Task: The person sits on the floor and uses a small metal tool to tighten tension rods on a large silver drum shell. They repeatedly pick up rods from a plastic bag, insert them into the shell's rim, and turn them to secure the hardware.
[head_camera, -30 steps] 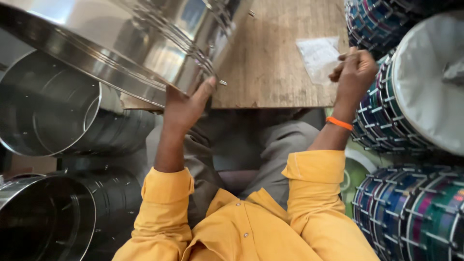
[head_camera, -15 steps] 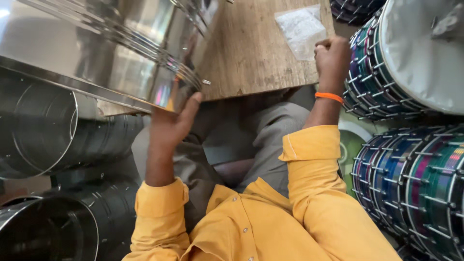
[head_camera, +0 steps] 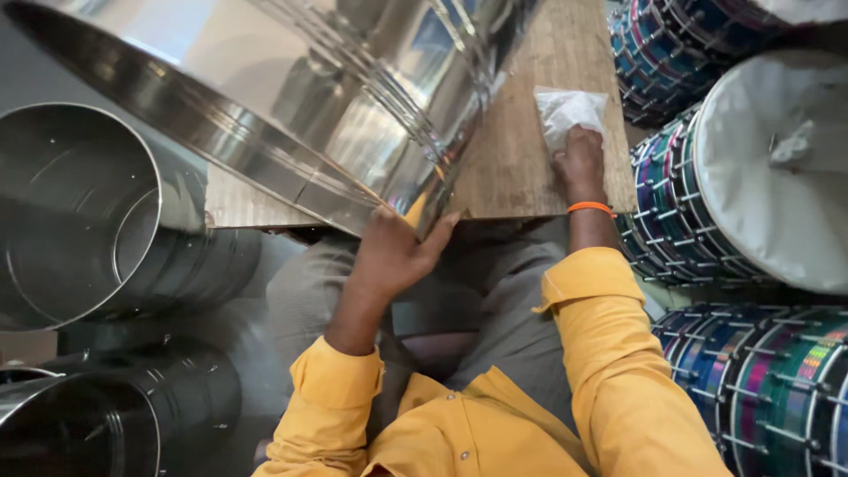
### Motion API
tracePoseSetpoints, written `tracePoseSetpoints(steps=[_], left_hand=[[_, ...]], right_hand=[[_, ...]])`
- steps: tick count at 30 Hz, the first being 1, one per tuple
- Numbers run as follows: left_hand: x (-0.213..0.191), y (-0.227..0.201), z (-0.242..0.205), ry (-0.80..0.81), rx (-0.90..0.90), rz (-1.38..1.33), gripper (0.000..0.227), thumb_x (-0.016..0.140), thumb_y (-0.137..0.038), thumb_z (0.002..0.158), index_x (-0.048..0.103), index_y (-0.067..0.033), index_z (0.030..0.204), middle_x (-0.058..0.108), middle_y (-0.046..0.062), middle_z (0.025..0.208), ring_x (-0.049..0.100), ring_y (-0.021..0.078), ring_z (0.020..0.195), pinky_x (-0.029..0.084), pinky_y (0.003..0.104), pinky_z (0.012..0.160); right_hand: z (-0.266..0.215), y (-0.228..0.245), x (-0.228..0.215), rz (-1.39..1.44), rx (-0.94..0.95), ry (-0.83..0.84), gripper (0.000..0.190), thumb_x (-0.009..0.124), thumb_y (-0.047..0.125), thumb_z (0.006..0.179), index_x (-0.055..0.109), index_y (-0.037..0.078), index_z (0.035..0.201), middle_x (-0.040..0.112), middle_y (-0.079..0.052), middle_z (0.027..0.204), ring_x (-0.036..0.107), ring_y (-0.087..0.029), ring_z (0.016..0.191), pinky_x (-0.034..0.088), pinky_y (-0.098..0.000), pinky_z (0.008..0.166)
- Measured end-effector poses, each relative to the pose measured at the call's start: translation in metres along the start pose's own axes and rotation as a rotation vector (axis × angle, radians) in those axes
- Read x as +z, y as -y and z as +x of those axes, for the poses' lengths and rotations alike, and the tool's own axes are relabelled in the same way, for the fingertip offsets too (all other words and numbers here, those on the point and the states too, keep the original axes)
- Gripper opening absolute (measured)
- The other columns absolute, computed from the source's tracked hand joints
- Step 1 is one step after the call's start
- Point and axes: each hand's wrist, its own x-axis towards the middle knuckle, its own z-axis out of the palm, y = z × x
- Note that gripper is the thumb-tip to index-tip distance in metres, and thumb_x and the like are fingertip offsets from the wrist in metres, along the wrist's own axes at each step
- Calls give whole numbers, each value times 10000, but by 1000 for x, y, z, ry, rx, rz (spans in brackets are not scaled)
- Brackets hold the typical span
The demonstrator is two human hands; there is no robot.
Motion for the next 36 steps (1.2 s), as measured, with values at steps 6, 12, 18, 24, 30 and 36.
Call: tracePoseSetpoints(steps=[6,12,18,24,30,36], left_hand=[[11,-19,-2,-192,-104,-86,247,700,-257,935,735,-40,1047,682,222,839,676,432,769,541,503,677],[29,-28,0,-319,-119,-68,263,722,-256,932,682,-2,987,650,199,867,670,417,817,542,490,690],[33,-18,-2,-273,-82,-53,240,729,-254,936,675,-21,920,643,173,845,668,397,793,528,485,668],[39,-14,0,-299,-70,-38,253,707,-239,935,661,3,993,642,185,888,655,414,819,527,489,673],[45,6,3,-230,-50,47,285,727,-263,902,629,-1,960,639,193,903,654,413,839,541,491,705],[45,24,-14,-45,-167,305,222,672,-141,803,631,-28,990,647,159,965,651,391,950,551,501,720]], right_hand=[[9,6,8,-193,209,247,279,579,187,916,743,-40,912,697,-333,963,668,-500,919,514,-571,863],[12,9,7,-171,180,209,303,556,188,960,740,-49,913,700,-326,957,681,-481,922,530,-549,885],[3,25,-18,-50,175,77,248,625,179,889,726,-48,897,691,-315,989,651,-495,942,516,-561,845],[-3,36,-43,91,228,121,254,737,218,836,744,-11,947,720,-263,944,682,-426,852,522,-509,755],[-17,24,-75,555,563,166,284,674,56,928,700,-26,1198,738,-190,900,718,-191,697,590,-329,630],[-13,49,-80,1411,482,-125,285,678,-37,990,638,-46,1272,701,-121,1006,741,-170,816,645,-268,708]])
